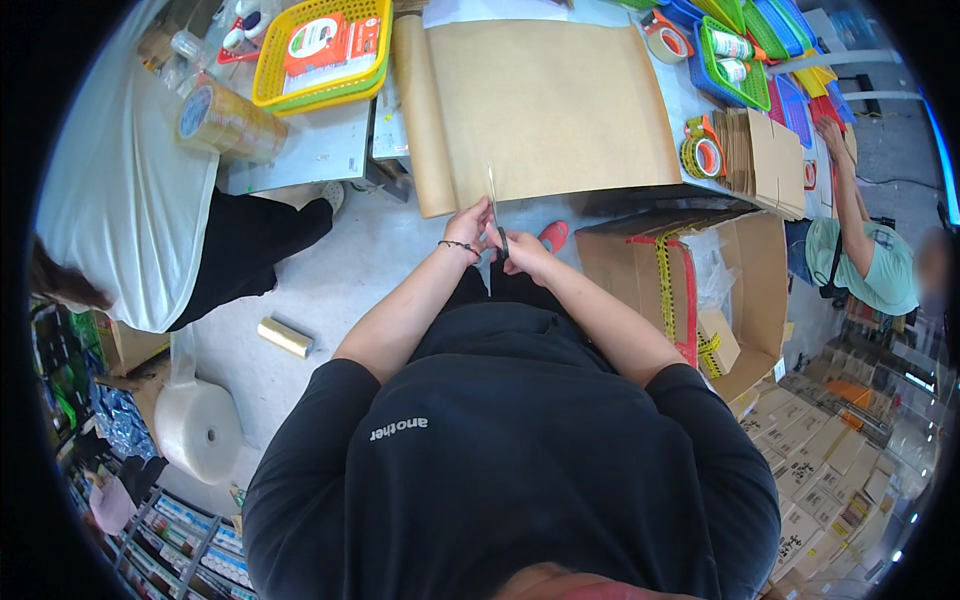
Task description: The person walks through a warehouse aisle carrying a green basket, places it on a table, then unrolls a large sheet of brown paper and cuts it into a rectangular piece using scissors. The cut piece remains on the table.
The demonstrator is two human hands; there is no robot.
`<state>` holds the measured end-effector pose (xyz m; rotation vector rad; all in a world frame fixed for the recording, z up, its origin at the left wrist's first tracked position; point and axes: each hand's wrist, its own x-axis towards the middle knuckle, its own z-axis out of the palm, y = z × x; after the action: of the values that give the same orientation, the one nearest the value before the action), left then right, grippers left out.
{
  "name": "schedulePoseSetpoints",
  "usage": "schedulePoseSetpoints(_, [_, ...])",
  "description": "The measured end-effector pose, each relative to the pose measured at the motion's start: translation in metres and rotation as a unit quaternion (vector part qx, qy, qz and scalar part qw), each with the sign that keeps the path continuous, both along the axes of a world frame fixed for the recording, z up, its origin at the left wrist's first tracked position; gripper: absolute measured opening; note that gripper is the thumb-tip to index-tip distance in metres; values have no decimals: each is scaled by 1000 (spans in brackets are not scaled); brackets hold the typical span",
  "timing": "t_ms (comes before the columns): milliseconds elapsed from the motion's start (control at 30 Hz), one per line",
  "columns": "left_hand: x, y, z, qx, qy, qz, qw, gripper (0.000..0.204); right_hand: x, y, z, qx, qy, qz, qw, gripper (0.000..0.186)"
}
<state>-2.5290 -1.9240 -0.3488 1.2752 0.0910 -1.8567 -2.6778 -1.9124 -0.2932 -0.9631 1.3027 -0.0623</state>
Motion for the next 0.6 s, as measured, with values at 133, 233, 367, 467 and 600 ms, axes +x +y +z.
schedulePoseSetpoints(133, [0, 2, 3, -11, 1, -11, 1000, 27, -1, -5, -1, -2, -1, 12, 1000, 76])
schedulePoseSetpoints(233, [0, 3, 5, -5, 0, -4, 1000, 24, -3, -4, -1, 12, -21, -4, 1000, 75])
schedulePoseSetpoints(367, [0, 1, 8, 1, 9, -13, 1000, 20, -6, -4, 0, 27, -51, -21, 998, 74])
schedulePoseSetpoints(467, [0, 0, 11, 9, 4, -2, 1000, 20, -8, -6, 2, 36, -70, -26, 997, 73])
schedulePoseSetpoints(600, [-1, 1, 13, 11, 6, -8, 1000, 20, -8, -6, 4, 38, -73, -28, 996, 74])
